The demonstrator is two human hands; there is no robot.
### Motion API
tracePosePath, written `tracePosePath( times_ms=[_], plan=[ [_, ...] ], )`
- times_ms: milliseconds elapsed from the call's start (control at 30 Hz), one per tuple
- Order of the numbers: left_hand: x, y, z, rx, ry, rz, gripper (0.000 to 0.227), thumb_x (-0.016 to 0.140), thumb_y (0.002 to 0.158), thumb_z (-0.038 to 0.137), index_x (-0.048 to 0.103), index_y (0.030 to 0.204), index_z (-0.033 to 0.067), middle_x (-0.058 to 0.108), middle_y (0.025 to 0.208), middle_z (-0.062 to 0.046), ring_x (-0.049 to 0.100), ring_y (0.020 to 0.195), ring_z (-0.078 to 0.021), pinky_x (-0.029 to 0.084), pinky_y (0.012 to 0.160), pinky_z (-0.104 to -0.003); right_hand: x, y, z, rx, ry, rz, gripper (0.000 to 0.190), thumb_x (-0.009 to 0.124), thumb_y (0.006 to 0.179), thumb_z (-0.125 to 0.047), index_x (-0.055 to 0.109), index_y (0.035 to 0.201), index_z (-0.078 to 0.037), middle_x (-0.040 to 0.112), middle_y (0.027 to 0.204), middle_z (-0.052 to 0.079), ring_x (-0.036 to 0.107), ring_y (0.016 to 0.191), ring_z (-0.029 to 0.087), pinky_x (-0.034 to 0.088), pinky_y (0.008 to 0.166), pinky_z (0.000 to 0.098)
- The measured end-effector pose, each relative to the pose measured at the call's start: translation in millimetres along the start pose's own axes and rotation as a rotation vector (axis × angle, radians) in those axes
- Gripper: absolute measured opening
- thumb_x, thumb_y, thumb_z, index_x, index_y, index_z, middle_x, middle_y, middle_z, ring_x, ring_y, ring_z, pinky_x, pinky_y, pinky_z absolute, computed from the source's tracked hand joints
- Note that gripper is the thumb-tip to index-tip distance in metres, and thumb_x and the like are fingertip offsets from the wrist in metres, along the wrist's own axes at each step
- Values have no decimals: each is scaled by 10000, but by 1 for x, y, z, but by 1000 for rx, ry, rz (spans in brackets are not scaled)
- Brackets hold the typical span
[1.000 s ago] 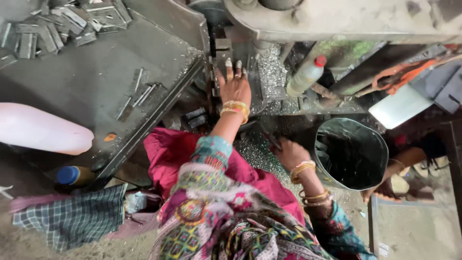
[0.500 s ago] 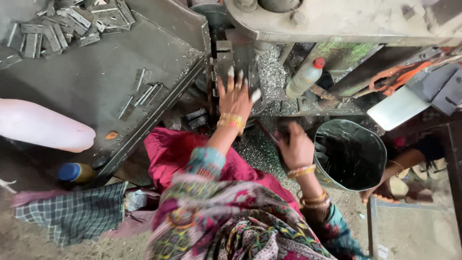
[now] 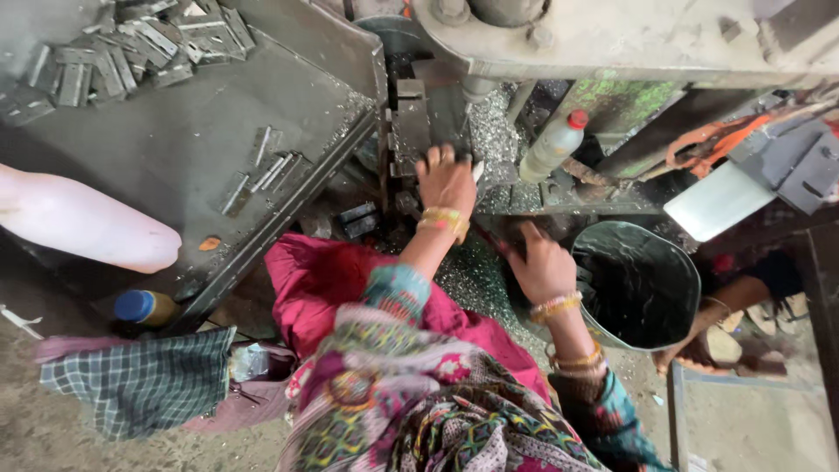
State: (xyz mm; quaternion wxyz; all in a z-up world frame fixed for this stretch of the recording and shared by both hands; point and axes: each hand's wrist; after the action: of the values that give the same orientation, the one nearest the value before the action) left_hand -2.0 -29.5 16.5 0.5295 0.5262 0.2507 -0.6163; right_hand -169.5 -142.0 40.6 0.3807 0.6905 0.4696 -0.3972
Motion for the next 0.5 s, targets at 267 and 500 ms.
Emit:
tracePosePath(
  times_ms=[267,500],
  plan=[
    [11,-22,-45,146,155,57,499,601,908,423,704,1257,83,550,1492,-56,356,1480,-304,148,1207,-603,20,12,8,65,-204,-331,425,656,926,-436,586,1154,-85,735,855,224,716,850,434,555,726,551],
    [11,15,-24,42,247,-48,488,556,1010,396,689,1283,14,564,1496,-129,345,1506,-311,127,1246,-568,104,-27,67,199,45,-415,402,635,924,-450,652,1153,-119,744,901,213,739,808,409,578,736,525]
  ],
)
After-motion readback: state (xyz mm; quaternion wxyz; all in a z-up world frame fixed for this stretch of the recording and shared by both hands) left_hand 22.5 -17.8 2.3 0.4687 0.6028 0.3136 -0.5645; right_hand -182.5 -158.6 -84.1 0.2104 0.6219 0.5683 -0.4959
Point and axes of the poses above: each hand's wrist, its own y-axis towards the middle knuckle, its own x-axis out of the palm, z = x × y
